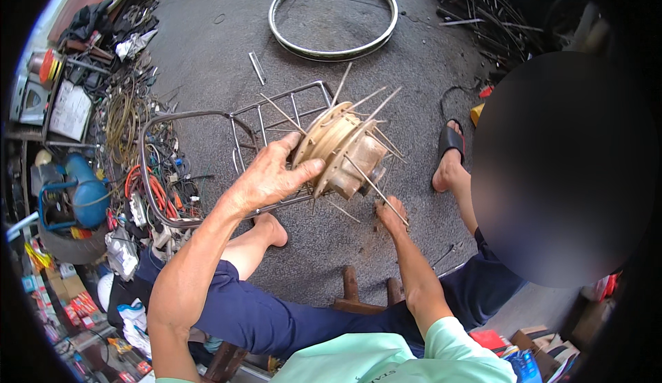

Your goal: The person inserts metal spokes into the holes of a bicycle hub, arranging them radially. They repeatedly adjust the spokes by hand to ensure they are properly seated and aligned.

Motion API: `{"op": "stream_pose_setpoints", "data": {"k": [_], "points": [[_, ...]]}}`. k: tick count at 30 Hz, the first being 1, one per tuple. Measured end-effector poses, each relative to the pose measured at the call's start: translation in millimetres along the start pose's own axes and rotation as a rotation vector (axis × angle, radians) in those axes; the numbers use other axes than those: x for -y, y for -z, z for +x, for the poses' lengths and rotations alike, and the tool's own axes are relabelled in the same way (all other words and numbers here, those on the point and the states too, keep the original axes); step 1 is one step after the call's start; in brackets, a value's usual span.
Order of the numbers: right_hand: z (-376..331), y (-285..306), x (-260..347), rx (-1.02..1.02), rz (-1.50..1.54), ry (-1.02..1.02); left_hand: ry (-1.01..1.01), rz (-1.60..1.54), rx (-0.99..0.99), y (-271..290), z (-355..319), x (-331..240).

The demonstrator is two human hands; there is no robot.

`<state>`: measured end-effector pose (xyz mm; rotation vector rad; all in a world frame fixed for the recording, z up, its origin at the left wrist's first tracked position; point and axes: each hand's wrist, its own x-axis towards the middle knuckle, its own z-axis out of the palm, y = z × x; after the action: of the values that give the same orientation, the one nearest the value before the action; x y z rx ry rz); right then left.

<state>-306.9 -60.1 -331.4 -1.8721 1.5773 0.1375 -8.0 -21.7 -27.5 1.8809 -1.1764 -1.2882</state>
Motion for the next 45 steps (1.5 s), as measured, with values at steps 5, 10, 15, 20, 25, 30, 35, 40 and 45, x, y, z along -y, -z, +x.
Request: {"op": "stream_pose_setpoints", "data": {"k": [5,10,15,20,25,30,35,40,45], "points": [[8,-6,3,-0.025,-0.035,0.013,0.015,0.092,-0.049,-4,-4,8],[16,-14,-2,0.009,0.016,-0.041,0.081,0.131,-0.009,0,-5,-2],[21,-28,-15,-0.053,0.125,0.001,-0.025,0.132,-0.056,-5,-1,10],[9,-18,-22,0.009,0.263,-0.092,-0.052,0.171,-0.037,-1,0,10],[-20,8,-5,-0.044,0.838,-0.324,-0.092,0.160,0.010,6,5,20],[-21,44,-39,-0.521,1.053,-0.319,-0.181,-0.023,0.155,10,17,14],[-70,128,38,-0.666,1.252,0.016,-0.138,-0.068,0.170,21,12,24],[-136,169,113,-0.373,1.057,0.303,-0.156,0.012,0.127,19,15,29],[-169,197,128,-0.436,0.150,0.505,-0.138,0.078,0.108,18,18,30]]}}
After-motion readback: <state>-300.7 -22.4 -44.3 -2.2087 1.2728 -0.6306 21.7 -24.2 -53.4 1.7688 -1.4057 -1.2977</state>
